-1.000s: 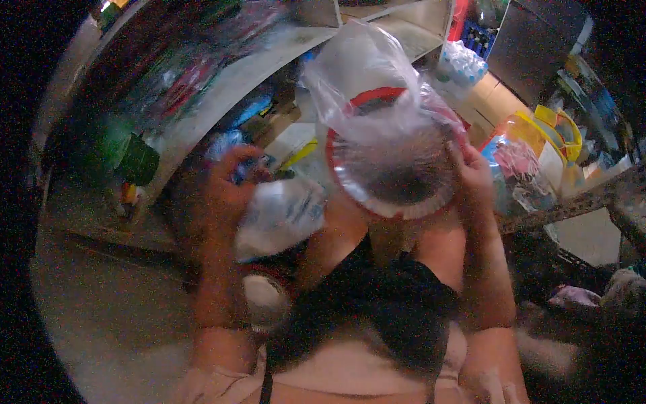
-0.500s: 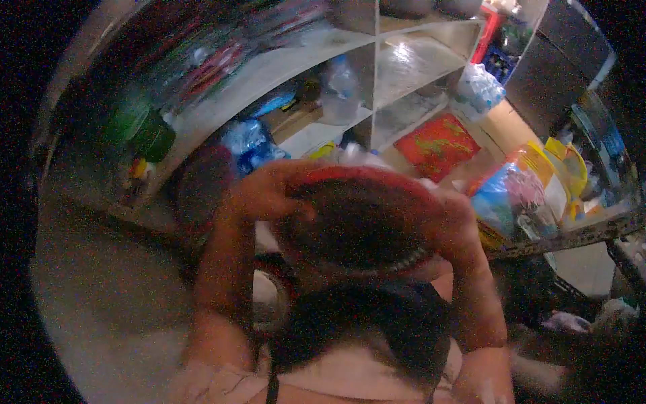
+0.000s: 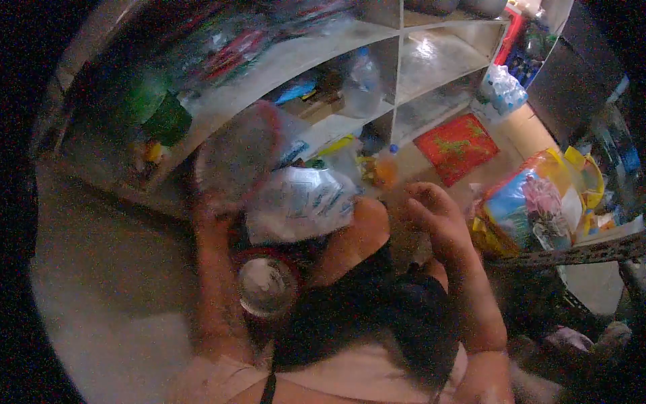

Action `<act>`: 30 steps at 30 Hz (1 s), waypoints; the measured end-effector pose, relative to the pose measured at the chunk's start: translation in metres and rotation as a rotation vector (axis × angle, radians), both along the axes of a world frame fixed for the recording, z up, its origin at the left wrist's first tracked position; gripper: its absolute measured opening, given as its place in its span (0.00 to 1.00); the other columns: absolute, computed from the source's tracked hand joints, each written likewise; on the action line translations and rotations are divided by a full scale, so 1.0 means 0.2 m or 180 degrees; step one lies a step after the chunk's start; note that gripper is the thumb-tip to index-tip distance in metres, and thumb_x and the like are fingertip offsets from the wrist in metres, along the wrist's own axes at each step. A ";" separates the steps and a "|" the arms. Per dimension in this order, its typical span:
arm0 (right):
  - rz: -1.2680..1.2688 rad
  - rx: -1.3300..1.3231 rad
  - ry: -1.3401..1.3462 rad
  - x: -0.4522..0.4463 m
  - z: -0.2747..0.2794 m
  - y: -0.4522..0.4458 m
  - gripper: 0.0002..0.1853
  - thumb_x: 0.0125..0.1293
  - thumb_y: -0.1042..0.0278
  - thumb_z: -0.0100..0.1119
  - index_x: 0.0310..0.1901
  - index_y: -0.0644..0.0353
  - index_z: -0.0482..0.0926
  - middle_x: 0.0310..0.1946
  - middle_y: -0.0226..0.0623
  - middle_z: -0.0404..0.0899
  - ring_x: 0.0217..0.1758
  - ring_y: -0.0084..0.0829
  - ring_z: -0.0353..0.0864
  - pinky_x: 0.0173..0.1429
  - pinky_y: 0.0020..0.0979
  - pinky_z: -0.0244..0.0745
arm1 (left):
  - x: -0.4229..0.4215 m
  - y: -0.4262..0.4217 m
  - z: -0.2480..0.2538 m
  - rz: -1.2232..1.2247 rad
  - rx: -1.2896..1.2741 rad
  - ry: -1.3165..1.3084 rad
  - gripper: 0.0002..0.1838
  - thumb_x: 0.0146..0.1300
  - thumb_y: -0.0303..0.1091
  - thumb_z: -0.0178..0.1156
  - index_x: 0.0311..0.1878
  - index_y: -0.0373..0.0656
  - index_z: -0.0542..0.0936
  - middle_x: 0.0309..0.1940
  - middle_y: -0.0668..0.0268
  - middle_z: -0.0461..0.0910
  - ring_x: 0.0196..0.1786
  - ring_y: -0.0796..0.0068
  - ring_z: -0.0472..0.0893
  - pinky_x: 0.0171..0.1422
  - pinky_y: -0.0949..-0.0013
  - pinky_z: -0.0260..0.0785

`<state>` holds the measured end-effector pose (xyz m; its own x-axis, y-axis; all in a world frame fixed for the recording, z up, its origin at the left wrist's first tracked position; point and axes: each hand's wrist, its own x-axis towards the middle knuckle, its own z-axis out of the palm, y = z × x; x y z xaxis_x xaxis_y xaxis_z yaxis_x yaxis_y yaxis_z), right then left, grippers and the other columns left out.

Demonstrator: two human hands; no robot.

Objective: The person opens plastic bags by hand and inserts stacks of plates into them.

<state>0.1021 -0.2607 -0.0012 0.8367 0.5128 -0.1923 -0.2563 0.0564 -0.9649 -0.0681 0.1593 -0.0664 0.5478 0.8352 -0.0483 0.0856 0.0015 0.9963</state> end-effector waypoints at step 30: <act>0.0746 -0.1303 -0.0717 -0.09 -0.43 -0.04 0.12 0.64 0.67 0.63 0.46 0.63 0.78 0.41 0.35 0.81 0.44 0.24 0.78 0.51 0.29 0.74 | 0.40 -0.74 -0.51 -0.1416 0.2309 0.1242 0.11 0.53 0.41 0.64 0.37 0.47 0.84 0.39 0.59 0.79 0.46 0.50 0.76 0.51 0.53 0.70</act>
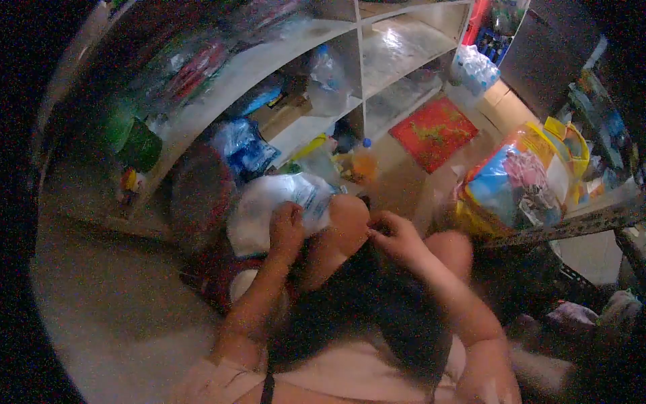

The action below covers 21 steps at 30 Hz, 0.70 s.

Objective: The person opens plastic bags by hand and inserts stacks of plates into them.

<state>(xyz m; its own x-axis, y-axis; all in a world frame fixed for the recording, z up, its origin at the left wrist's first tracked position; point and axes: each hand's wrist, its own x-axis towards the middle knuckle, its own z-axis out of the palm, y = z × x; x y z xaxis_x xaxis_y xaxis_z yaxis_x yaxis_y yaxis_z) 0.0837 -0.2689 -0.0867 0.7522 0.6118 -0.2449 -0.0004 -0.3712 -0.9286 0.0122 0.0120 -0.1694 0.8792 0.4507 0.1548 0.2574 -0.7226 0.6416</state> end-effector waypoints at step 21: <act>0.0941 0.0503 -0.1893 0.04 -0.02 0.31 0.11 0.57 0.74 0.62 0.43 0.61 0.79 0.38 0.41 0.80 0.41 0.40 0.80 0.47 0.34 0.75 | 0.02 -0.03 0.29 -0.0028 -0.0248 -0.0834 0.09 0.60 0.32 0.60 0.31 0.35 0.80 0.33 0.53 0.81 0.40 0.52 0.80 0.46 0.57 0.71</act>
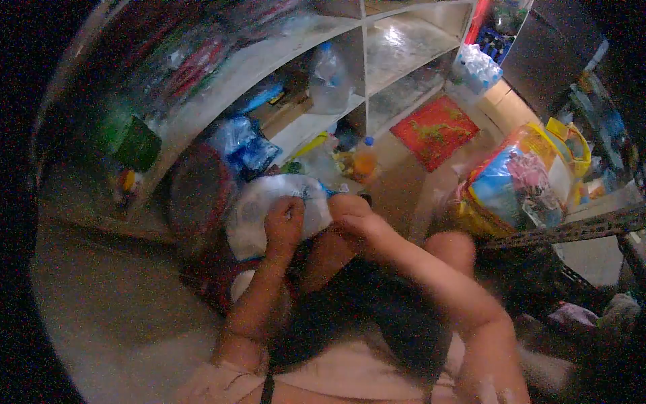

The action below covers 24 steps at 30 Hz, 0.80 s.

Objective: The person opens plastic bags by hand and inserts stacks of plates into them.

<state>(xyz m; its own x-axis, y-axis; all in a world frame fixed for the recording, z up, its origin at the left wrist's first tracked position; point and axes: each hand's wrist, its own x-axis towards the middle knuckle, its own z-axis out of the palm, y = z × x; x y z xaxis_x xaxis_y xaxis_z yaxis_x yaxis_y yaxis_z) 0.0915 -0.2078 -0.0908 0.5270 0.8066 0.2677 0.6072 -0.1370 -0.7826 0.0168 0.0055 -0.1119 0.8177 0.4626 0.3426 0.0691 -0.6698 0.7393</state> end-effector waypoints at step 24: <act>-0.0089 -0.0929 0.0934 0.01 0.15 0.25 0.06 0.59 0.67 0.60 0.37 0.56 0.82 0.37 0.34 0.81 0.40 0.34 0.81 0.45 0.36 0.74 | -0.21 0.07 -0.11 -0.0670 0.0905 0.0169 0.19 0.44 0.28 0.65 0.44 0.46 0.78 0.42 0.58 0.78 0.47 0.51 0.76 0.53 0.49 0.67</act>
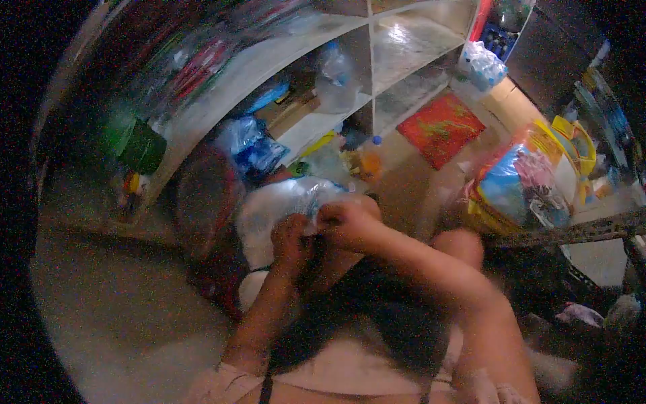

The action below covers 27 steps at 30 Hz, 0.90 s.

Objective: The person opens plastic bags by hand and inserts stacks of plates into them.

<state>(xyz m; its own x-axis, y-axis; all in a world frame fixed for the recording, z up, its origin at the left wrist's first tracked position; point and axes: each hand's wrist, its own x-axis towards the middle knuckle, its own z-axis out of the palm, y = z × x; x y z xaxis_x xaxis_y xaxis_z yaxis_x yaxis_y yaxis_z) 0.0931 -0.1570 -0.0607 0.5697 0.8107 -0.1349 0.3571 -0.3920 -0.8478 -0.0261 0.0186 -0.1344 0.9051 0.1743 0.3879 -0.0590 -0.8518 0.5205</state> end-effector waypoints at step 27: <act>-0.2738 0.1689 0.0078 0.06 0.09 -0.74 0.03 0.73 0.71 0.49 0.40 0.58 0.70 0.35 0.26 0.71 0.38 0.17 0.68 0.43 0.20 0.64 | 0.65 0.95 0.41 -0.0365 0.3579 0.0298 0.04 0.56 0.36 0.58 0.34 0.52 0.79 0.36 0.66 0.79 0.46 0.60 0.77 0.50 0.55 0.70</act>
